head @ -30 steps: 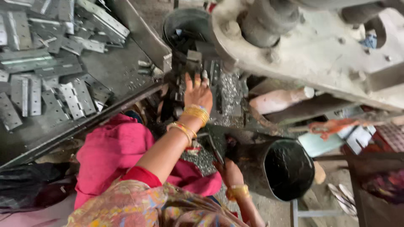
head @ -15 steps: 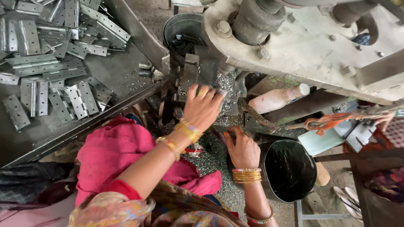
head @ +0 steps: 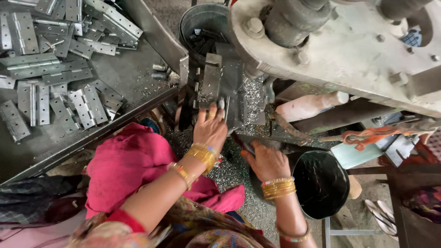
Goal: The person repeatedly picks up small metal hinge pieces from a bin, places them into a press machine, and operates the lever to process them. The person then removes the processed pieces and places them into a bucket.
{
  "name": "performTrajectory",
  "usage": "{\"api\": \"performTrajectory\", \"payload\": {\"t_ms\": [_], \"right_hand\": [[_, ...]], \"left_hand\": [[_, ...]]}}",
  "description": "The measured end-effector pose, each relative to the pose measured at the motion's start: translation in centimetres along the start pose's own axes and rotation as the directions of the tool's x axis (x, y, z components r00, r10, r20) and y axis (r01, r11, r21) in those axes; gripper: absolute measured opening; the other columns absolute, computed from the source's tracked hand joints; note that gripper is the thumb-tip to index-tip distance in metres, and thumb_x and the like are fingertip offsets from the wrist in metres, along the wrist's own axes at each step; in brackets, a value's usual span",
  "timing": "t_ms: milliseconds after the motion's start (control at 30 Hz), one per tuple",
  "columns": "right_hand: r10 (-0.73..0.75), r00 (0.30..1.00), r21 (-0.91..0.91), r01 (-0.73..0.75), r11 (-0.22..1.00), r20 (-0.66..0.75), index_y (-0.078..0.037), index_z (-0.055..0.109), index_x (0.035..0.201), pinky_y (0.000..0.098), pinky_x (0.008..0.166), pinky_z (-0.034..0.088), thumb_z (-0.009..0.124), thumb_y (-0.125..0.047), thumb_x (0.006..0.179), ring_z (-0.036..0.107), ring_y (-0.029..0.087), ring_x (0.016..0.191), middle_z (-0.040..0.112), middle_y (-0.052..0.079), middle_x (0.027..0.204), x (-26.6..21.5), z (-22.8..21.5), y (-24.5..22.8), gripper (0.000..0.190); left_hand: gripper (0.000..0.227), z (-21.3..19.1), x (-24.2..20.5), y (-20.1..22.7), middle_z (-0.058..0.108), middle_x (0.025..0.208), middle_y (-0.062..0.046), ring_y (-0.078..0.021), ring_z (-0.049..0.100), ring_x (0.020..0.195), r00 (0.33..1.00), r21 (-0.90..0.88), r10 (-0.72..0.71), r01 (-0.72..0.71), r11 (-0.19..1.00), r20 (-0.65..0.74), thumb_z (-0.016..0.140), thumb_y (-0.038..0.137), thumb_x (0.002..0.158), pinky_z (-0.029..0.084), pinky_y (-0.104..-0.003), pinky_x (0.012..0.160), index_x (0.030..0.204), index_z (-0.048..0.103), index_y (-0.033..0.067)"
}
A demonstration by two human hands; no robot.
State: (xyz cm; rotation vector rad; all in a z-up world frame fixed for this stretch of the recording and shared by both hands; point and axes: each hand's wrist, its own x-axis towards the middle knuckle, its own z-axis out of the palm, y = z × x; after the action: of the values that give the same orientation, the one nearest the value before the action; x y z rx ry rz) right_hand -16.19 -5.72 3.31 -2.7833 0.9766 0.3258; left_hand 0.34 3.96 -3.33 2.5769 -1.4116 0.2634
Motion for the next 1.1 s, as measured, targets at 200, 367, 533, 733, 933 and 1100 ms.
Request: {"api": "performTrajectory", "payload": {"t_ms": [200, 367, 533, 733, 933, 1100], "right_hand": [[-0.004, 0.996, 0.093, 0.012, 0.996, -0.086, -0.009, 0.067, 0.106, 0.0530, 0.071, 0.056, 0.063, -0.052, 0.089, 0.072, 0.042, 0.082, 0.073, 0.021, 0.087, -0.5, 6.3, 2.9, 0.047], [0.139, 0.989, 0.267, -0.122, 0.956, -0.046, -0.007, 0.069, 0.093, 0.0559, 0.071, 0.053, 0.061, -0.054, 0.092, 0.069, 0.046, 0.083, 0.071, 0.025, 0.083, -2.6, 13.7, 4.1, 0.048], [0.045, 0.999, 0.243, -0.050, 0.969, 0.023, -0.007, 0.067, 0.095, 0.0567, 0.070, 0.053, 0.060, -0.054, 0.093, 0.069, 0.047, 0.082, 0.071, 0.025, 0.083, 0.2, 12.3, 5.8, 0.048], [0.133, 0.991, 0.297, -0.129, 0.946, 0.005, -0.005, 0.067, 0.093, 0.0545, 0.072, 0.055, 0.061, -0.055, 0.093, 0.070, 0.045, 0.084, 0.071, 0.025, 0.085, -2.2, 13.7, 3.6, 0.050], [0.094, 0.995, 0.286, -0.100, 0.953, 0.037, -0.006, 0.070, 0.097, 0.0549, 0.076, 0.054, 0.065, -0.052, 0.089, 0.069, 0.045, 0.088, 0.072, 0.027, 0.088, -0.6, 12.9, 5.1, 0.048], [0.135, 0.989, 0.314, -0.146, 0.938, 0.059, -0.005, 0.071, 0.096, 0.0533, 0.075, 0.056, 0.062, -0.054, 0.092, 0.070, 0.045, 0.089, 0.072, 0.026, 0.091, -1.5, 14.4, 4.6, 0.050]], "left_hand": [[0.023, -0.5, 3.7, 1.6, 0.067, 0.134, -0.011, -0.0285, 0.039, 0.147, 0.975, 0.009, -0.076, 0.076, 0.997, 0.207, 0.059, 0.018, 0.096, 0.024, -0.048, 0.117, 0.101, 0.080, 0.0096], [0.027, 0.1, 2.1, 0.6, 0.068, 0.132, -0.012, -0.0295, 0.043, 0.139, 0.995, -0.043, -0.088, 0.086, 0.995, -0.052, 0.060, 0.020, 0.088, 0.025, -0.051, 0.111, 0.101, 0.080, 0.0055], [0.025, -0.5, 3.0, 0.6, 0.067, 0.133, -0.011, -0.0292, 0.039, 0.142, 0.987, -0.036, -0.070, 0.076, 0.996, 0.148, 0.058, 0.016, 0.090, 0.020, -0.053, 0.116, 0.099, 0.079, 0.0062], [0.024, -0.8, 2.0, 0.9, 0.063, 0.141, -0.011, -0.0296, 0.037, 0.145, 0.996, 0.012, -0.077, 0.076, 0.997, 0.039, 0.058, 0.016, 0.089, 0.021, -0.051, 0.115, 0.095, 0.081, 0.0084], [0.023, -2.1, 4.1, 0.5, 0.060, 0.140, -0.008, -0.0303, 0.032, 0.147, 0.935, 0.078, -0.025, -0.003, 0.997, 0.353, 0.066, 0.015, 0.079, 0.019, -0.051, 0.114, 0.097, 0.080, 0.0126], [0.021, -1.6, 4.6, 1.1, 0.063, 0.140, -0.011, -0.0313, 0.037, 0.144, 0.984, 0.011, -0.108, 0.107, 0.994, 0.142, 0.061, 0.016, 0.093, 0.022, -0.053, 0.115, 0.097, 0.081, 0.0098]]}}
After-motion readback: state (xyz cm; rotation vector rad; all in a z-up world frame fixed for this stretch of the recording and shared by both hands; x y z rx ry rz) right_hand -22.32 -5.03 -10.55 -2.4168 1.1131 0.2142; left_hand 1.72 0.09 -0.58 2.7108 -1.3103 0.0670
